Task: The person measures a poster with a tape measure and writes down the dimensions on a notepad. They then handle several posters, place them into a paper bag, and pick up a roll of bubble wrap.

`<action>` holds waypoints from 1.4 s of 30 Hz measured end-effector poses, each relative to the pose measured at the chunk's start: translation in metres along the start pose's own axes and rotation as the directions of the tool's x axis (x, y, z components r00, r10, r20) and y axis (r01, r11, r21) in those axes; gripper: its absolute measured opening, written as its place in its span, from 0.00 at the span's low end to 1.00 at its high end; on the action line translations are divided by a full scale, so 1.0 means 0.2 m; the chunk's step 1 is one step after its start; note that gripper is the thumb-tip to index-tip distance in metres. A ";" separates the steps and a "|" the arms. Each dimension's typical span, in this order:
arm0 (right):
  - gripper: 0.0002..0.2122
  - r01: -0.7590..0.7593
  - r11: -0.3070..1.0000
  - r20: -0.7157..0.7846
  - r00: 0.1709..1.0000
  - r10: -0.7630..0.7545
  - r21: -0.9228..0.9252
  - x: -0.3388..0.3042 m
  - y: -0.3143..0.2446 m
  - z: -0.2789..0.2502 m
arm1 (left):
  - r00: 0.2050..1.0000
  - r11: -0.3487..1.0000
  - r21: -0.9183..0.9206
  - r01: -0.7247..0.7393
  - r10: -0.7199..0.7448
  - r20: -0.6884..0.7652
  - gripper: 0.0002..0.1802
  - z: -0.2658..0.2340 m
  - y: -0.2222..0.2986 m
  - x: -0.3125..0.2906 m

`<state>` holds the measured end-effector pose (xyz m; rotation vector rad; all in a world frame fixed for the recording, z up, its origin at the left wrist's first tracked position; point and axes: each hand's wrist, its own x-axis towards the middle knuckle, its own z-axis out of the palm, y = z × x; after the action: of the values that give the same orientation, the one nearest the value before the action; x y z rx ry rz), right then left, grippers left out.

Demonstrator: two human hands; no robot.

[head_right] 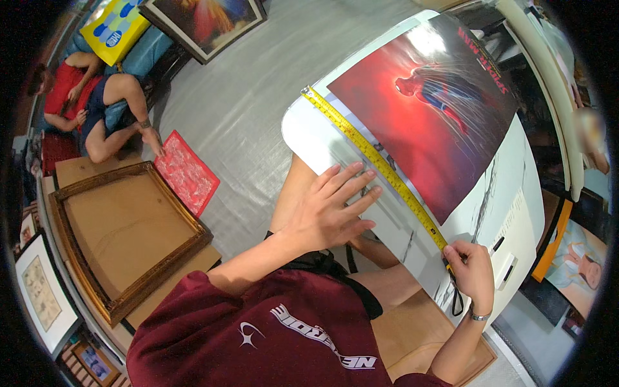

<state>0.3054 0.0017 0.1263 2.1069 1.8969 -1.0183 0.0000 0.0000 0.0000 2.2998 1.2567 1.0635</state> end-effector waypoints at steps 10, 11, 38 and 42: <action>0.12 0.000 1.000 0.052 0.999 -0.002 0.029 0.08 0.01 0.03 | 0.999 1.000 0.020 0.011 -0.010 -0.041 0.33 0.01 -0.06 -0.01; 0.12 0.001 0.999 0.053 0.999 -0.003 0.038 0.09 0.01 0.04 | 0.999 0.999 0.024 0.029 -0.028 -0.036 0.34 0.01 -0.06 -0.01; 0.12 -0.004 0.949 -0.104 0.994 -0.030 -0.314 0.01 -0.06 0.08 | 1.000 0.983 0.184 -0.004 0.001 0.014 0.28 0.03 0.00 0.03; 0.12 0.003 0.965 -0.118 0.992 -0.036 -0.262 0.01 -0.04 0.08 | 1.000 0.984 0.177 -0.011 0.009 0.009 0.28 0.04 0.00 0.03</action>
<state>0.2912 -0.0034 0.1167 2.0419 1.9849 -0.6126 0.0068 0.0059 -0.0028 2.4402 1.3889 0.9796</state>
